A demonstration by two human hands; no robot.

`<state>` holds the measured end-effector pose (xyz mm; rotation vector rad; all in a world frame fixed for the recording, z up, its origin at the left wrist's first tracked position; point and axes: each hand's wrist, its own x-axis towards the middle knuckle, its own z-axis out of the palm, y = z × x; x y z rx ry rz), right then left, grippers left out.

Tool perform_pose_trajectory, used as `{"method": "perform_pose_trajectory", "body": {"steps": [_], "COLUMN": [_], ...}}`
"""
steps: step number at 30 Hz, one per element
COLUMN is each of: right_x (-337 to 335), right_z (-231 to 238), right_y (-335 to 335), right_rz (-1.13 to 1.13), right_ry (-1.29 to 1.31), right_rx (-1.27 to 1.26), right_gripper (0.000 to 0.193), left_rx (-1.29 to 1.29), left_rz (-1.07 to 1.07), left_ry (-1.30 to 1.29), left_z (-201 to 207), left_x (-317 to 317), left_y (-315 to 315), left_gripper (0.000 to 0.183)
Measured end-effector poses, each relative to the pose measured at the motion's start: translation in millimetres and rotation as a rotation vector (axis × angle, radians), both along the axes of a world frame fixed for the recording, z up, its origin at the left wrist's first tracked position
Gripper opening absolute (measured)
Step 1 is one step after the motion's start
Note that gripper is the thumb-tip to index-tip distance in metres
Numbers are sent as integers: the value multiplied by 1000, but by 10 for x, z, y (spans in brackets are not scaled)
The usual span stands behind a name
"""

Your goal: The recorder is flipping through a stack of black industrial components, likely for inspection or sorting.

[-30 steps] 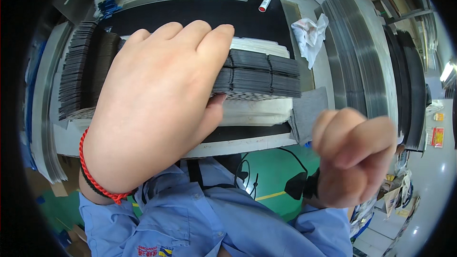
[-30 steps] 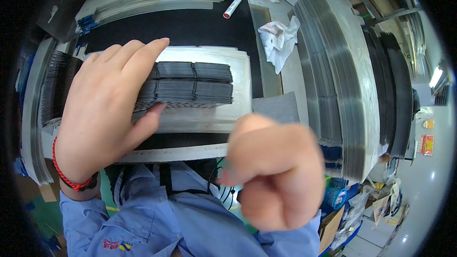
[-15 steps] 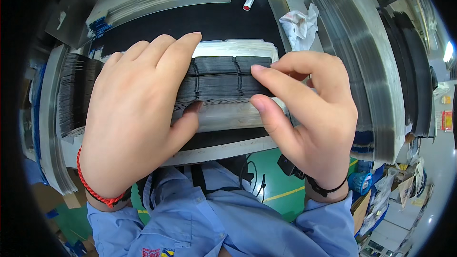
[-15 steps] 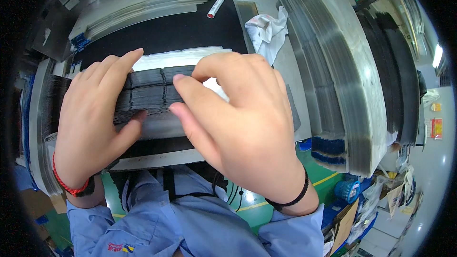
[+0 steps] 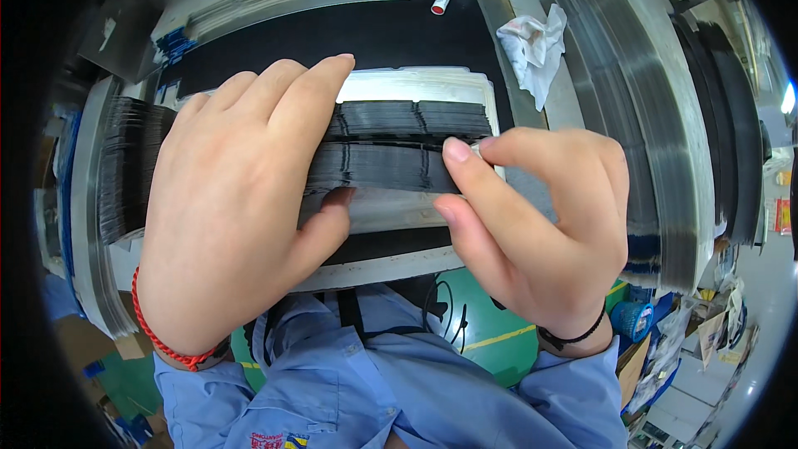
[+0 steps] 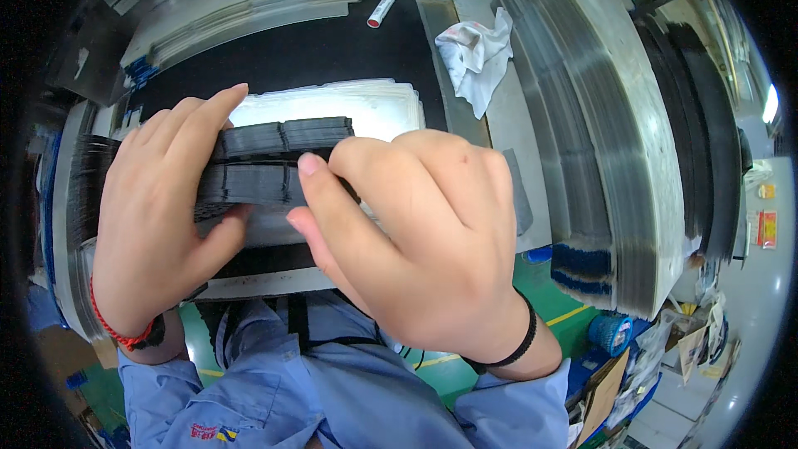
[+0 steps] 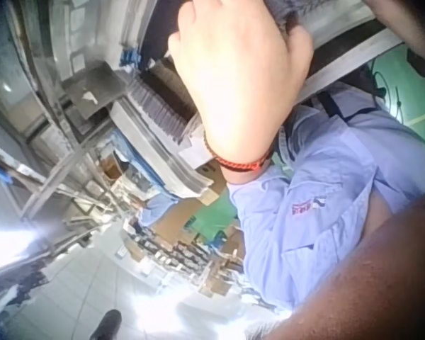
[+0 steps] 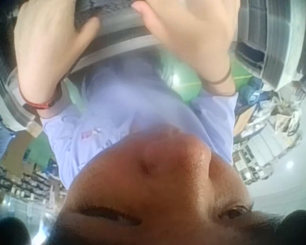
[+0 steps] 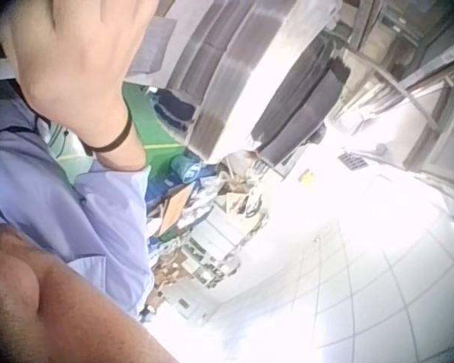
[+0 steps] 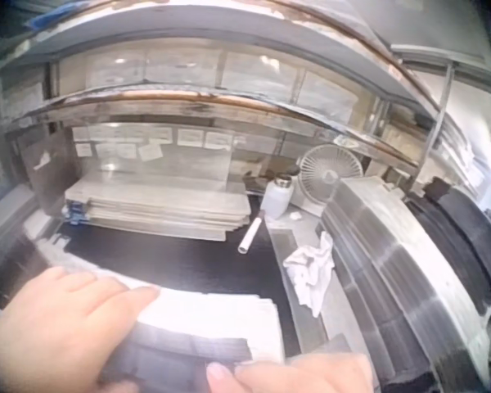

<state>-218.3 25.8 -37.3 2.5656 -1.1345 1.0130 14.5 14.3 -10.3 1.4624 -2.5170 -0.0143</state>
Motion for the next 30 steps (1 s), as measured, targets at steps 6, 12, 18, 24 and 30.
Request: {"method": "perform_pose_trajectory", "body": {"steps": [6,12,18,24,30], "right_x": [7,34,39,48,77], "right_z": [47,172,282,382,383], "right_y": [10,-68,-203,-186,-154], "right_rz": [51,113,170,194,160], "right_ry": [-65,-178,-117,-50,-65], "right_rx": [111,334,469,557,583], "right_gripper": [30,16,18,19,16], "left_rx": [-1,13,-26,6,4], "left_rz": [1,-6,-21,-37,-32], "left_ry": [10,17,39,75,62], "left_z": [6,32,-25,-3,-10], "left_x": [-2,3,27,36,40], "left_y": [13,5,6,17,48], "left_gripper": [81,80,79,79,79]}}
